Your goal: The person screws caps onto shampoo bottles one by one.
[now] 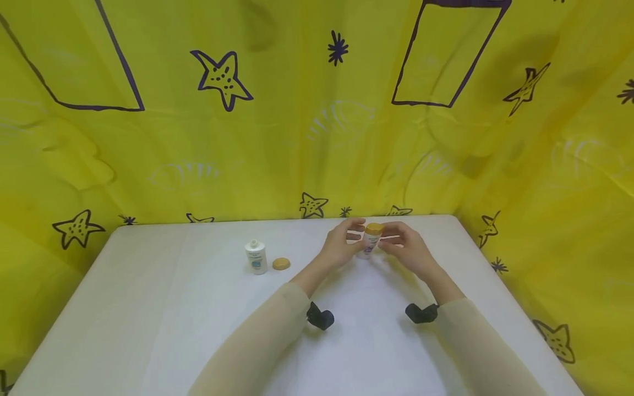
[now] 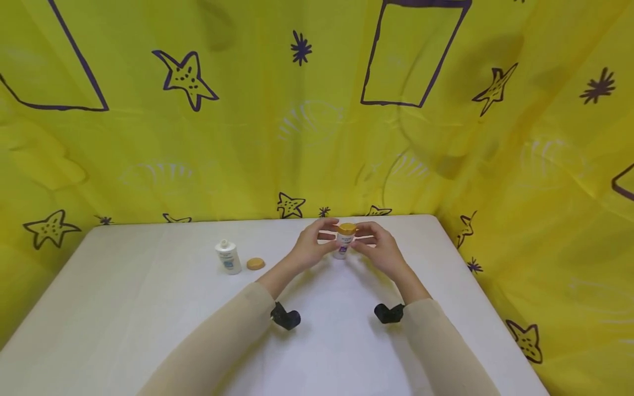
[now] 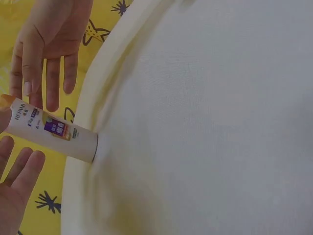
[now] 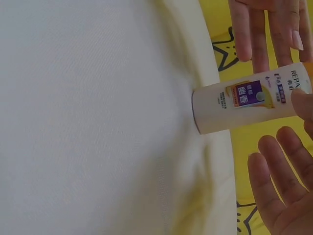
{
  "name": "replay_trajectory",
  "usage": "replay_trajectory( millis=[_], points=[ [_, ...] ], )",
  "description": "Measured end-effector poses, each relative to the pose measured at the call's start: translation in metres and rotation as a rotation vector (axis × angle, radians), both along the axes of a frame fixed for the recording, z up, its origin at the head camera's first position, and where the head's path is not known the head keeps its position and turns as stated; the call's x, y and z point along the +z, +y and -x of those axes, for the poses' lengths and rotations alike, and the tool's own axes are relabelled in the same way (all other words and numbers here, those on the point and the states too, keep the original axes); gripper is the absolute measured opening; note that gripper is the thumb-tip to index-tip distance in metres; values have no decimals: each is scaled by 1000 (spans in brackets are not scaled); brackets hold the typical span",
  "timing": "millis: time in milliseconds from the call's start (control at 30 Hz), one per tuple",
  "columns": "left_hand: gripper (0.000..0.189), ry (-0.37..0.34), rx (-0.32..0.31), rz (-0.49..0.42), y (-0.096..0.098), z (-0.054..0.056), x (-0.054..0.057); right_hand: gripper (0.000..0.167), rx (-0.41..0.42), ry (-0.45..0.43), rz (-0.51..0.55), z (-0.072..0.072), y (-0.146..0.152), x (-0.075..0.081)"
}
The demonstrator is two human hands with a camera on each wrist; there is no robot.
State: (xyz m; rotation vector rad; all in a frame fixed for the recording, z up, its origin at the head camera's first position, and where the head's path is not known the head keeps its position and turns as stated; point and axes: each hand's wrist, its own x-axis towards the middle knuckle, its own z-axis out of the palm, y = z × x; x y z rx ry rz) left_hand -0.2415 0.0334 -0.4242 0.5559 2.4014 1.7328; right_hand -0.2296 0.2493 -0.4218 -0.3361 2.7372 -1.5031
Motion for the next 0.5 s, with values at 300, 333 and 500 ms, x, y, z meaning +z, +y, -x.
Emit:
replay_trajectory(
  millis=[300, 333, 500],
  points=[
    [52, 93, -65, 19, -48, -28, 36, 49, -92, 156, -61, -26, -9, 31],
    [52, 103, -69, 17, -55, -32, 41, 48, -86, 188, -73, -29, -12, 34],
    [51, 167, -46, -1, -97, -54, 58, 45, -39, 333, -121, -39, -28, 40]
  ],
)
